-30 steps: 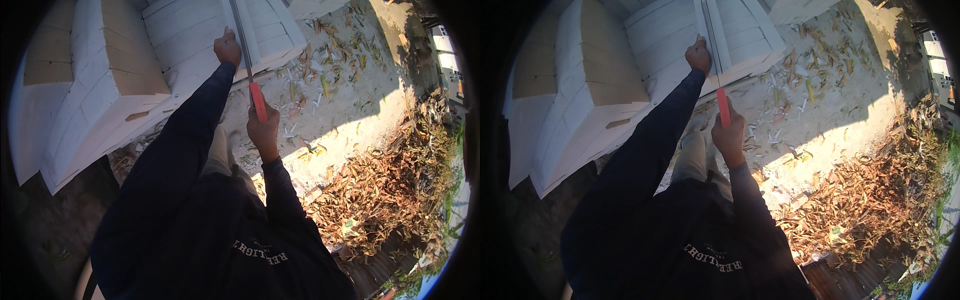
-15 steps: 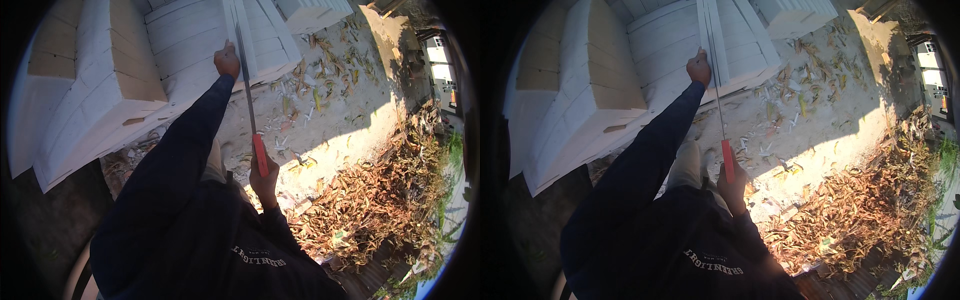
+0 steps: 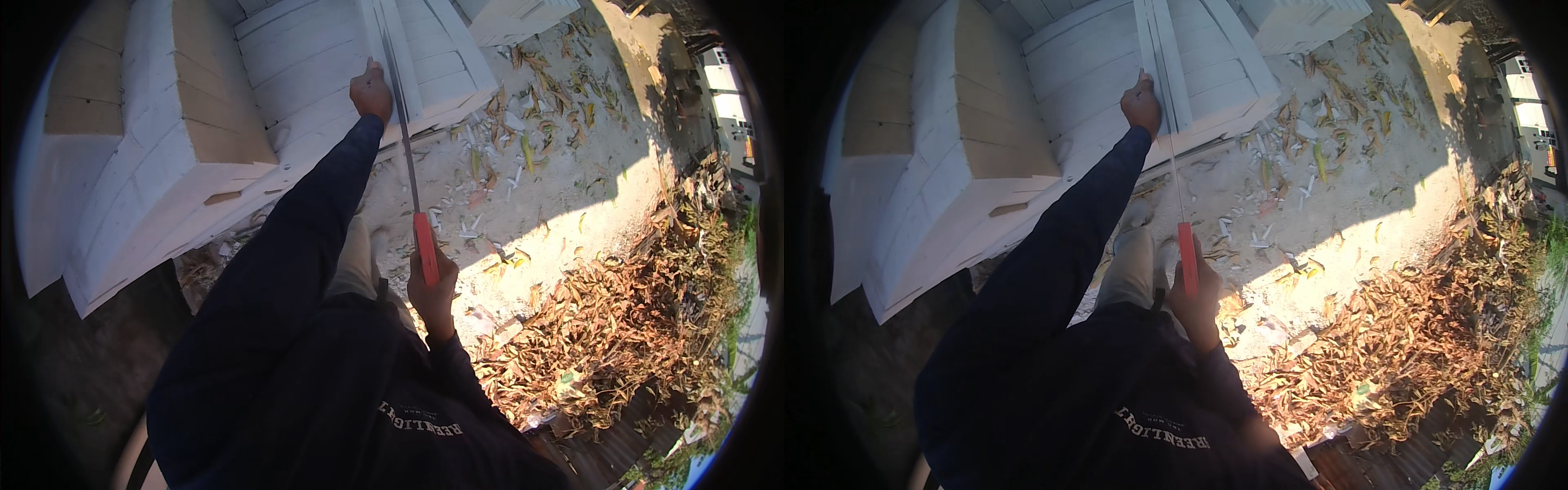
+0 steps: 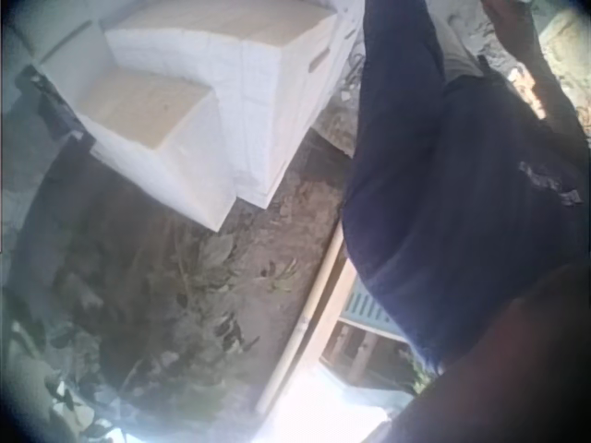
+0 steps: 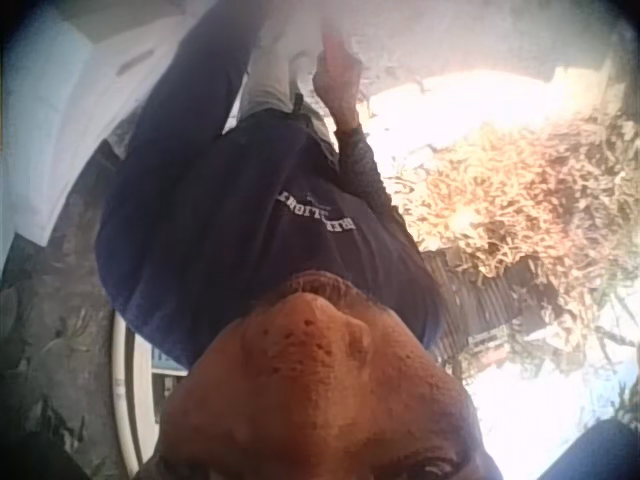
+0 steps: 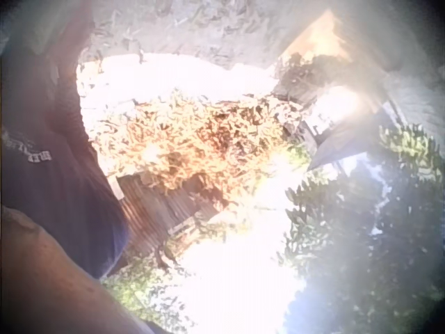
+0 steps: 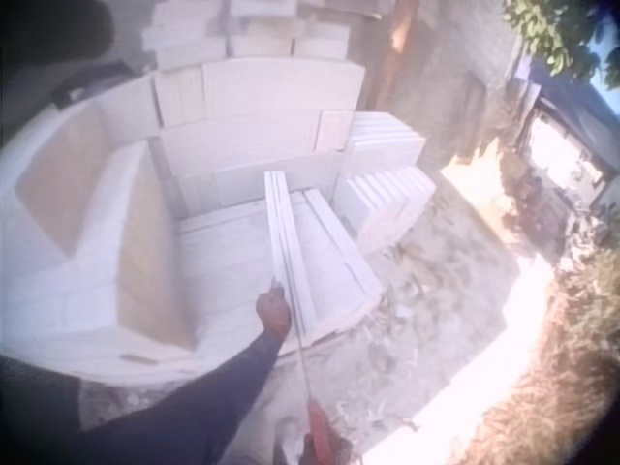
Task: The person uses a hand saw to cut a long white wooden plank resting on a stack of similar planks. After completing the cut, the person picks up the sawn piece and places it on the pile, then picks up another plank to continue the process.
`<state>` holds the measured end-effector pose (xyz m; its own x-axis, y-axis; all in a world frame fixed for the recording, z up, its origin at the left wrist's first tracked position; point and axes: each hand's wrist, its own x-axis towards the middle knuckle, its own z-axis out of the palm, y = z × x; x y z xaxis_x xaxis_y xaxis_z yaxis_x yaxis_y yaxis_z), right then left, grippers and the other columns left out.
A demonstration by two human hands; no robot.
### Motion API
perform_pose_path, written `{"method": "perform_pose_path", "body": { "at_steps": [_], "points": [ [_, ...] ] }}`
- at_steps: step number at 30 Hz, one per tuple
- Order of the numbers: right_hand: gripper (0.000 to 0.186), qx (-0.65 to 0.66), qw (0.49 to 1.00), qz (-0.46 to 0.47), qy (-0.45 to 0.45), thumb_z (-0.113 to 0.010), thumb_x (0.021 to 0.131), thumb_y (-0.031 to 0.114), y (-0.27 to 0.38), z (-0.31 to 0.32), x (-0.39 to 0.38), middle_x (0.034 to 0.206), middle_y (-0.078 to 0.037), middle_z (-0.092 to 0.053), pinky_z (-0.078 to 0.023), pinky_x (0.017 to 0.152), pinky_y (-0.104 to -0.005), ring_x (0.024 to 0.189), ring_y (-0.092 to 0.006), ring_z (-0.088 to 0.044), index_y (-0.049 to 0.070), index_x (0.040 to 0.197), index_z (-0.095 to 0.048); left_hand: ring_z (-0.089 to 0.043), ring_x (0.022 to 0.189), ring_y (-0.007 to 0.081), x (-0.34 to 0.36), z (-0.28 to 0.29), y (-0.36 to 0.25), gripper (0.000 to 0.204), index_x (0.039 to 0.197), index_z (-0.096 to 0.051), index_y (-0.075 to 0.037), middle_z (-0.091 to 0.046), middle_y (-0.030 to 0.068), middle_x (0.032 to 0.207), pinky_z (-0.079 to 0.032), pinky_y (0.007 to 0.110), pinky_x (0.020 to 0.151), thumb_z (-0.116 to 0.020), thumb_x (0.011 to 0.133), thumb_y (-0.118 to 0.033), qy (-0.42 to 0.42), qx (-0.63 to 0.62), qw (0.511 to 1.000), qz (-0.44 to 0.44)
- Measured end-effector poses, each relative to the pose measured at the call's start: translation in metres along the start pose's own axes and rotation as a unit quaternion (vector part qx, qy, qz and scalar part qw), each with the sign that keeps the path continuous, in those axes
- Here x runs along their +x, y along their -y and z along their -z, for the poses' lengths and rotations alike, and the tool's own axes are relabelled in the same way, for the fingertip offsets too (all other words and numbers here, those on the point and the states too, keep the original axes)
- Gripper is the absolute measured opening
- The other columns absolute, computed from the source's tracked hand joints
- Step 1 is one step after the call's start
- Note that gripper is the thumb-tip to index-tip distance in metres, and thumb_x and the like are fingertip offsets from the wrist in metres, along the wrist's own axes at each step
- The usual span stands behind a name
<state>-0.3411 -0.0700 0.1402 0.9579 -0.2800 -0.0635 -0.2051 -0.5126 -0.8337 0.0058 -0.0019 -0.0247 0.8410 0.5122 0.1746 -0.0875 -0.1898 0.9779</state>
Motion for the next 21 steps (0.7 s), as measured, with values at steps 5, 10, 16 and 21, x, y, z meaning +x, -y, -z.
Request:
{"method": "perform_pose_path", "body": {
  "at_steps": [5,10,16,21],
  "points": [
    [0.051,-0.015,0.997,-0.030,0.063,-0.055,0.089,0.001,0.019,-0.005,0.088,0.102,-0.028,-0.072,-0.058,0.072,-0.0401,0.084,-0.0396,-0.074,-0.006,0.139,-0.058,-0.070,0.086,0.0309,0.000,0.004,-0.031,0.033,0.113,-0.075,0.004,-0.075,0.0252,0.093,-0.052,0.041,0.081,-0.062,0.102,-0.024,0.037,0.055,0.998,0.001],
    [0.053,-0.025,0.998,0.060,-0.024,-0.054,0.090,0.002,-0.015,0.002,-0.020,0.097,-0.027,-0.072,-0.056,0.068,-0.0364,0.077,-0.0371,-0.073,-0.005,0.143,-0.055,-0.071,0.086,0.0305,0.000,0.003,-0.022,0.033,0.106,-0.077,0.005,-0.075,0.0266,0.100,-0.052,0.040,0.080,-0.063,0.101,-0.024,0.008,-0.047,0.997,0.067],
    [0.053,-0.020,0.998,-0.020,0.058,-0.055,0.091,0.002,0.003,-0.001,0.057,0.094,-0.026,-0.072,-0.055,0.065,-0.0363,0.074,-0.0349,-0.073,-0.007,0.143,-0.054,-0.071,0.088,0.0288,0.001,0.002,-0.024,0.035,0.110,-0.075,0.006,-0.075,0.0270,0.096,-0.052,0.039,0.081,-0.063,0.101,-0.026,0.036,0.002,0.998,0.052],
    [0.053,-0.012,0.997,0.058,-0.040,-0.056,0.091,0.002,-0.020,0.003,-0.034,0.090,-0.023,-0.073,-0.055,0.064,-0.0357,0.069,-0.0347,-0.073,-0.005,0.144,-0.055,-0.067,0.080,0.0276,-0.002,0.000,-0.014,0.038,0.112,-0.074,0.007,-0.073,0.0268,0.086,-0.049,0.041,0.076,-0.060,0.103,-0.028,0.012,-0.070,0.997,0.009]
  ]
}}
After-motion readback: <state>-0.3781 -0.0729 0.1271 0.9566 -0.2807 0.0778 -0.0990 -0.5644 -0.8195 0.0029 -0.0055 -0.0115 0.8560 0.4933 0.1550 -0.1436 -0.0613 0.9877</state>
